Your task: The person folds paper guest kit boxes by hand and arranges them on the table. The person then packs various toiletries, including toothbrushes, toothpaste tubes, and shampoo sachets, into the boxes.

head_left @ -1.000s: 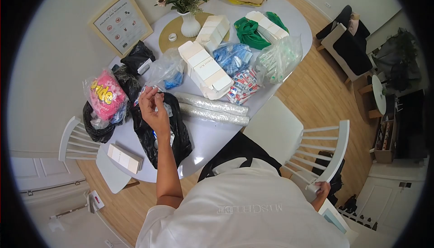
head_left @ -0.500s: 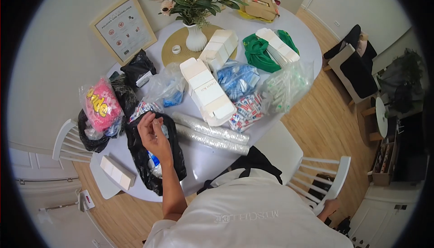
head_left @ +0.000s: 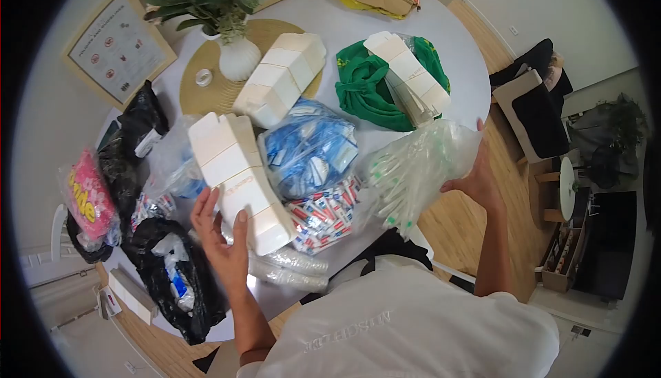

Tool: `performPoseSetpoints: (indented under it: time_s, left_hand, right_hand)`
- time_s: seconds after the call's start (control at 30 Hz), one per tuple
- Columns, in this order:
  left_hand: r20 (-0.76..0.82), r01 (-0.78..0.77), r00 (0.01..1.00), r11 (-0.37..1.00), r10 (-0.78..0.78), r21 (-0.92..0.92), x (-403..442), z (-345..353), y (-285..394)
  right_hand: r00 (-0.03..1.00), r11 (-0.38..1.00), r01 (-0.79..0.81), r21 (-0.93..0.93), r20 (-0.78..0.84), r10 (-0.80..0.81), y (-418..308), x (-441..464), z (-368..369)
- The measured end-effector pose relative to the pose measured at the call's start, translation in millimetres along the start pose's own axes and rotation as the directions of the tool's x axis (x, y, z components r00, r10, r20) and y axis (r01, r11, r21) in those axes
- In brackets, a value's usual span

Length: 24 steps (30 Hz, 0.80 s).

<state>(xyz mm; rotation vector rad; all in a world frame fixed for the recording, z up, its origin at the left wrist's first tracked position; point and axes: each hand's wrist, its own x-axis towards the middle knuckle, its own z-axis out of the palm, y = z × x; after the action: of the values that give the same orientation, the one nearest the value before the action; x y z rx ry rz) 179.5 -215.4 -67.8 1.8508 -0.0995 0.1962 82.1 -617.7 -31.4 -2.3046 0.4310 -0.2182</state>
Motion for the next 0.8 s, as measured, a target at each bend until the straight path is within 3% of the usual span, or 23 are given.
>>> performPoseSetpoints:
  time_s: [0.03,0.07,0.13,0.23,0.3,0.37,0.43,0.47,0.53,0.6,0.67,0.7,0.77,0.8]
  left_hand:
    - [-0.009,0.006,1.000,1.000,-0.006,-0.030,-1.5,4.4,0.5]
    - [0.007,0.007,1.000,1.000,-0.007,-0.009,-3.3,7.3,2.7]
    - [0.002,-0.047,0.999,0.996,0.047,0.079,-6.3,12.6,2.9]
    - [-0.008,-0.113,0.993,0.978,0.116,0.174,-9.9,16.8,-3.3]
    - [0.004,-0.161,0.986,0.958,0.164,0.238,-11.2,16.2,-3.2]
    - [-0.005,-0.275,0.947,0.822,0.320,0.499,-12.6,15.8,3.6]
    - [0.058,-0.431,0.838,0.593,0.543,0.679,-15.2,19.3,26.1]
    - [0.040,-0.429,0.829,0.588,0.558,0.686,-17.6,20.9,38.8]
    - [0.511,-0.744,0.667,0.442,0.542,0.502,-25.5,29.4,59.3]
    - [0.733,-0.809,0.474,0.570,0.488,0.143,-24.8,67.2,71.4]
    - [0.815,-0.821,0.347,0.570,0.464,0.024,-36.8,110.2,73.2]
    - [0.810,-0.830,0.351,0.557,0.470,0.036,-43.2,128.4,73.7]
    - [0.886,-0.923,0.208,0.384,0.414,0.038,-54.9,158.5,74.0]
    - [0.886,-0.926,0.219,0.374,0.409,0.057,-59.1,170.4,73.4]
  right_hand:
    - [0.975,0.897,0.198,-0.396,-0.015,-0.222,-17.7,9.5,-2.5]
    - [0.975,0.896,0.202,-0.395,-0.009,-0.223,-34.5,17.5,-2.7]
    - [0.892,0.767,0.433,-0.473,0.346,-0.291,-57.2,27.7,4.8]
    - [0.828,0.801,0.463,-0.380,0.507,-0.239,-47.0,40.8,29.6]
    - [0.860,0.855,0.426,-0.297,0.427,-0.280,-21.1,46.8,37.5]
    - [0.708,0.709,0.661,-0.247,0.518,-0.480,-6.9,55.3,34.0]
    - [0.728,0.716,0.658,-0.235,0.445,-0.522,-2.7,54.9,36.9]
    - [0.727,0.713,0.664,-0.228,0.419,-0.543,3.5,56.0,37.6]
    - [0.724,0.706,0.675,-0.214,0.378,-0.577,13.7,54.4,41.1]
    - [0.733,0.685,0.676,-0.272,0.344,-0.587,15.4,47.1,40.9]
    - [0.734,0.714,0.672,-0.196,0.302,-0.608,21.3,41.6,38.6]
    - [0.739,0.740,0.661,-0.124,0.275,-0.615,24.8,41.3,35.8]
    - [0.763,0.762,0.508,0.401,0.201,-0.614,38.6,61.0,13.6]
    - [0.796,0.778,0.534,0.331,0.112,-0.595,49.7,74.5,-1.0]
